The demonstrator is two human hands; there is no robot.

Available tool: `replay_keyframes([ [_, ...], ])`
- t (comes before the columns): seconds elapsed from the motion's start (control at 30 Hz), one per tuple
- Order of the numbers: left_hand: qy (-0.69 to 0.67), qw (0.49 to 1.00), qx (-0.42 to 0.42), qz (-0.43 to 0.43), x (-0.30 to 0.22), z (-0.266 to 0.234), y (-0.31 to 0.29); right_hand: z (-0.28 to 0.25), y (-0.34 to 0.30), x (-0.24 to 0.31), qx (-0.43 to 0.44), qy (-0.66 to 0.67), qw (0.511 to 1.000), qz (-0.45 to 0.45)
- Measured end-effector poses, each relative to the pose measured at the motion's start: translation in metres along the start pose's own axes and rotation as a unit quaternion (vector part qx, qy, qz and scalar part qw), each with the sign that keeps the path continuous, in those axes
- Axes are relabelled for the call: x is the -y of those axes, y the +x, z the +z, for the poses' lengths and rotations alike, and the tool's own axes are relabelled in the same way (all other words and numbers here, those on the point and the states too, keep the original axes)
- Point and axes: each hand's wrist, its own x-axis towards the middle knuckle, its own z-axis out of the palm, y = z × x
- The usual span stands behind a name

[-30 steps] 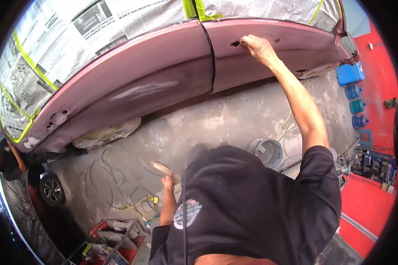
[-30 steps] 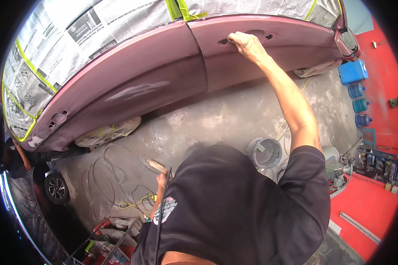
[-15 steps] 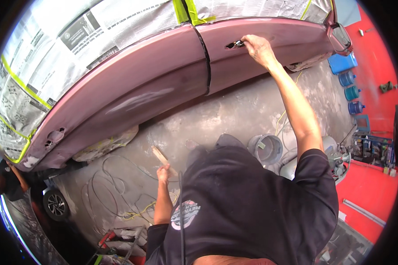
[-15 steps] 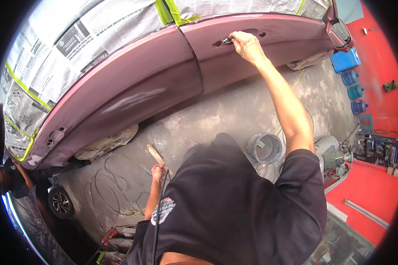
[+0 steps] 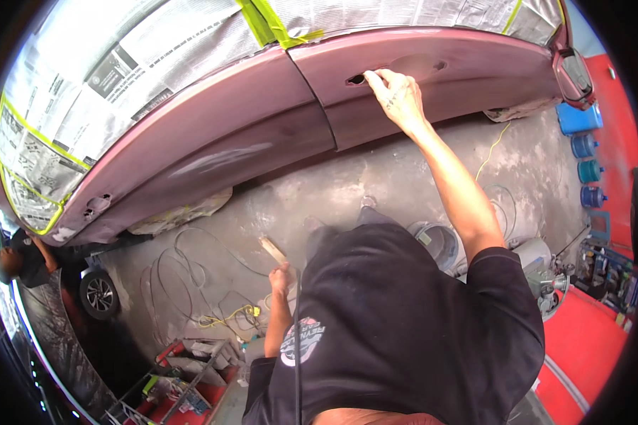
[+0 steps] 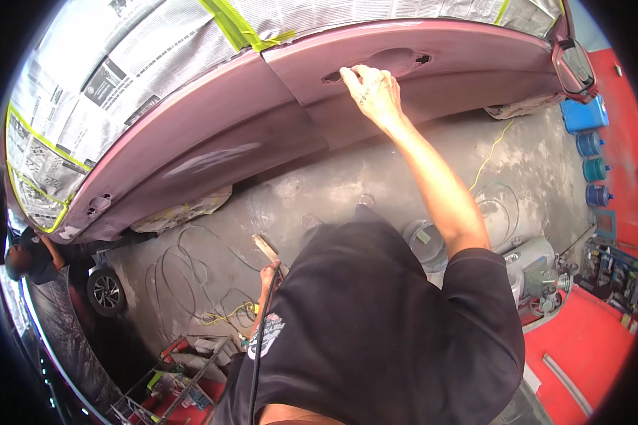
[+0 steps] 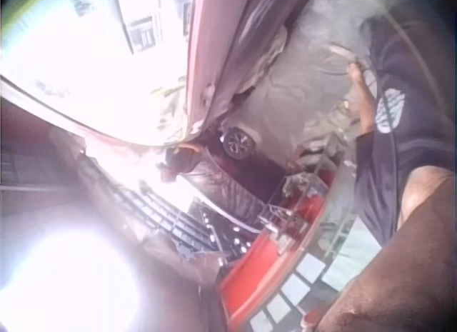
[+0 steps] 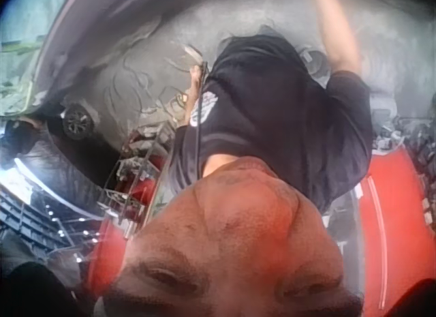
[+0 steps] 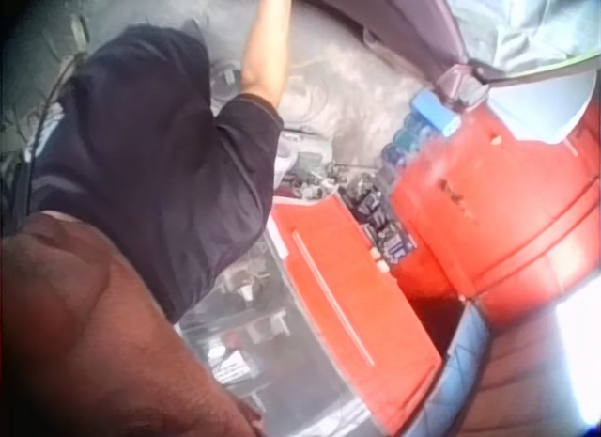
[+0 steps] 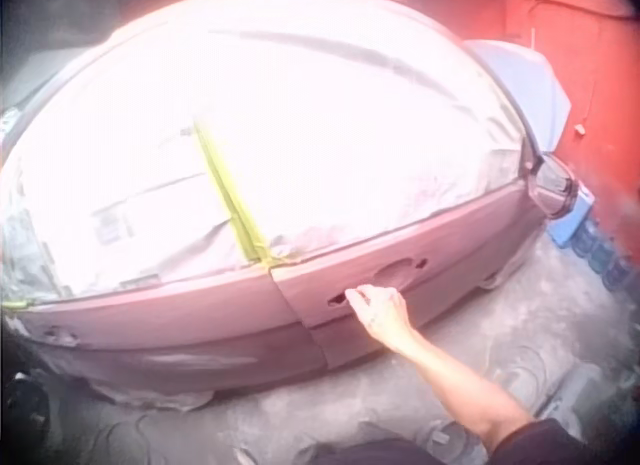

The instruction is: The person cleans the door handle area of a maroon car using a brush and a cloth. They scrub the recessed handle area and wipe the surrounding surface, then briefly open the door to clean the inner edge before closing it and continuing to scrub the handle.

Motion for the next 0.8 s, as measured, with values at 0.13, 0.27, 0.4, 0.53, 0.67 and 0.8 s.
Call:
replay_keyframes([
  [0.13, -0.013, 0.998, 0.053, -0.014, 0.025, 0.026, 0.002, 0.006, 0.012, -0.012, 0.066, 0.039, 0.996, 0.043],
  [0.27, -0.004, 1.000, 0.026, -0.007, 0.020, 0.045, -0.014, -0.004, 0.007, -0.006, 0.132, 0.139, 0.976, 0.103],
  [0.4, 0.007, 0.999, 0.042, -0.010, 0.021, 0.042, -0.006, -0.011, 0.009, -0.014, 0.172, 0.144, 0.968, 0.115],
  [0.53, 0.013, 0.999, 0.031, -0.005, 0.016, 0.042, 0.005, -0.014, 0.013, -0.016, 0.195, 0.135, 0.966, 0.099],
  [0.67, 0.039, 0.997, 0.062, 0.023, 0.008, 0.031, 0.029, -0.015, 0.019, -0.021, 0.236, 0.153, 0.955, 0.096],
  [0.8, 0.011, 0.998, 0.060, 0.033, 0.023, 0.010, 0.071, -0.017, 0.021, -0.020, 0.237, 0.167, 0.952, 0.100],
])
